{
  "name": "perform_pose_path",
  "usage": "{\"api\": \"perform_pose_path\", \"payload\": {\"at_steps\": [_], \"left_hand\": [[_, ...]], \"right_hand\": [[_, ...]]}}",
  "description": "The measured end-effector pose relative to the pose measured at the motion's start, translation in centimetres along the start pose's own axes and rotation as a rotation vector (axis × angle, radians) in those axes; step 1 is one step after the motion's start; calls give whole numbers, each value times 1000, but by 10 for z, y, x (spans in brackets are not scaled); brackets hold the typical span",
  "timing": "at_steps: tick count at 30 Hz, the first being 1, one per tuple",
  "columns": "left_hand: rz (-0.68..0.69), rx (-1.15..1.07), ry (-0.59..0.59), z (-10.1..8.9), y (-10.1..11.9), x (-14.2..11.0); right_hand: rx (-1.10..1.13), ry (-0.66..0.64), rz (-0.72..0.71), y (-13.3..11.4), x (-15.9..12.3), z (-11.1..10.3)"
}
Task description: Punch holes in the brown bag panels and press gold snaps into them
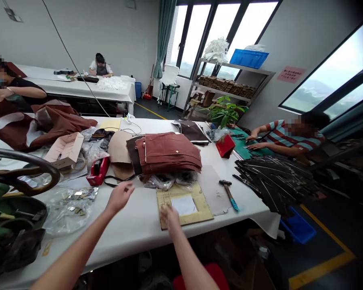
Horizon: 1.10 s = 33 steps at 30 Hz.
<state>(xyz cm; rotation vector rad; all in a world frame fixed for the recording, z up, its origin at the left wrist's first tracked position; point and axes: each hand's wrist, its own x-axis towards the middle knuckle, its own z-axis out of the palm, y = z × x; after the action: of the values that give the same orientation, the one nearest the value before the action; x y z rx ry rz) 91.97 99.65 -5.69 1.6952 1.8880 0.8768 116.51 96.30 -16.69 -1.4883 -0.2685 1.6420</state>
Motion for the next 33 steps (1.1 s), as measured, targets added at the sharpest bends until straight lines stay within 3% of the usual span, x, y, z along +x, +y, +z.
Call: {"api": "perform_pose_path", "payload": {"at_steps": [3, 6, 9, 12, 14, 16, 21, 24, 26, 29, 33], "left_hand": [[-241, -37, -78, 20, -104, -152], [-578, -137, -206, 26, -192, -283], [-743, -174, -370, 15, -233, -380], [-761, -206, -363, -6, -253, -449], [-831, -246, -287, -21, -281, -486], [-903, -301, -214, -37, -321, -523], [-1001, -480, -24, -67, -418, -621], [-1055, -583, 98, -75, -473, -669], [-1094, -644, 182, -74, -516, -694], [-1133, -728, 303, -65, -586, -717], [-1128, -821, 405, -46, -674, -716]], "right_hand": [[-158, -48, 174, 99, -49, -40], [-313, -67, 301, 164, -87, -64], [-444, -95, 329, 206, -106, -70], [-562, -185, 295, 253, -111, -52], [-627, -267, 275, 300, -111, -20], [-686, -371, 290, 364, -117, 24], [-784, -669, 456, 559, -170, 139], [-779, -774, 503, 672, -183, 209], [-769, -785, 473, 738, -169, 256], [-774, -727, 347, 814, -122, 319], [-807, -621, 83, 870, -35, 375]]}}
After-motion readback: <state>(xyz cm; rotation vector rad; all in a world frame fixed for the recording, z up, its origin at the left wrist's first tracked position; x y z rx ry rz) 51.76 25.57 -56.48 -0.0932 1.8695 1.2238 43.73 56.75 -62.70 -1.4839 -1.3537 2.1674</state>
